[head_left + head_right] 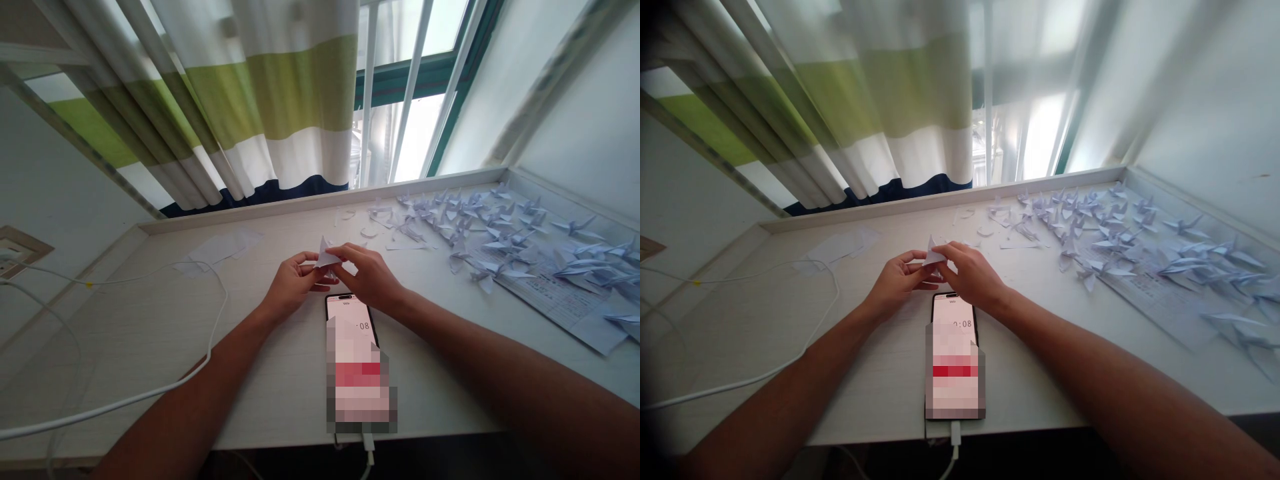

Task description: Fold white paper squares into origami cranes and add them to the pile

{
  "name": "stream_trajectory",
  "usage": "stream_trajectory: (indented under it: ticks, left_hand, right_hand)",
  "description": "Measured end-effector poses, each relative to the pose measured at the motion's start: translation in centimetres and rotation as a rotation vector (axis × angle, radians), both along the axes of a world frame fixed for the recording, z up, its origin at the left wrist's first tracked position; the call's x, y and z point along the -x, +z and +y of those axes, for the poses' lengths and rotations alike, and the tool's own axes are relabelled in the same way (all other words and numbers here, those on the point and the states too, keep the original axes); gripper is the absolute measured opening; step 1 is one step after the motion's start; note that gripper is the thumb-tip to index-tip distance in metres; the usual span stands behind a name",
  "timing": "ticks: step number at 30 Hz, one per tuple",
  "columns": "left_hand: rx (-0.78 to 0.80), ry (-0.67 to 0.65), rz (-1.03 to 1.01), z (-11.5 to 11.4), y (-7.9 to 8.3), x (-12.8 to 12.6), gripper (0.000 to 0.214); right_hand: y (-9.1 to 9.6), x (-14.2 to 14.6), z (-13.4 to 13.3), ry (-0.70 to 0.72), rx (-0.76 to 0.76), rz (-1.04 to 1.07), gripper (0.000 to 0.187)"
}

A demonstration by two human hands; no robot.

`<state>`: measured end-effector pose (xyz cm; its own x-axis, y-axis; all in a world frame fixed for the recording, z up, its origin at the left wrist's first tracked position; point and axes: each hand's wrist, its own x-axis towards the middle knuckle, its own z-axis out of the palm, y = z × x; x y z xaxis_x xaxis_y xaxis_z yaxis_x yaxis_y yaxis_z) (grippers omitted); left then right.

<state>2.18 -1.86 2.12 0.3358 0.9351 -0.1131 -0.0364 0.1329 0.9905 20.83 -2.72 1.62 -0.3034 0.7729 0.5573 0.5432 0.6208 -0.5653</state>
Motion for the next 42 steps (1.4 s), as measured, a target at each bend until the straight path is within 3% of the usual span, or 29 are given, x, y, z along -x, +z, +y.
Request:
stream_trajectory:
  ticks: [6,10,17,20,24,26,31,37,42]
  left_hand:
    - [-0.225,0.093,0.088,-0.2,-0.5,-0.3,0.050]
    - [-0.422,0.143,0.176,-0.2,-0.4,-0.2,0.032]
    - [-0.538,0.171,0.329,-0.3,0.0,0.3,0.020]
    - [-0.740,0.166,0.406,-0.4,0.1,0.3,0.011]
    - [-1.108,0.262,0.645,-0.4,0.3,0.4,0.002]
    - [-1.188,0.257,0.721,-0.4,0.5,0.5,0.004]
    - [-1.182,0.170,0.701,-0.4,0.6,0.5,0.011]
    - [-0.934,0.130,0.722,0.5,-0.4,0.6,0.010]
    - [-0.797,0.030,0.804,1.4,-1.4,0.8,0.008]
  right_hand:
    - [0.0,-0.2,0.0,-0.047,-0.071,-0.059,0.019]
    - [-0.1,-0.1,0.0,-0.036,-0.062,-0.014,0.015]
    - [-0.1,0.4,-0.2,-0.054,-0.016,0.070,0.018]
    - [-0.2,0.5,-0.2,-0.068,-0.023,0.104,0.022]
    - [-0.2,0.4,-0.2,-0.073,-0.095,0.049,0.023]
    - [-0.2,0.3,-0.3,-0.076,-0.106,0.004,0.024]
    - [-0.1,0.2,-0.2,-0.083,-0.048,-0.116,0.026]
    - [-0.3,-0.1,0.5,-0.007,0.003,-0.139,0.017]
    - [-1.3,-0.5,1.2,0.036,0.150,-0.197,0.016]
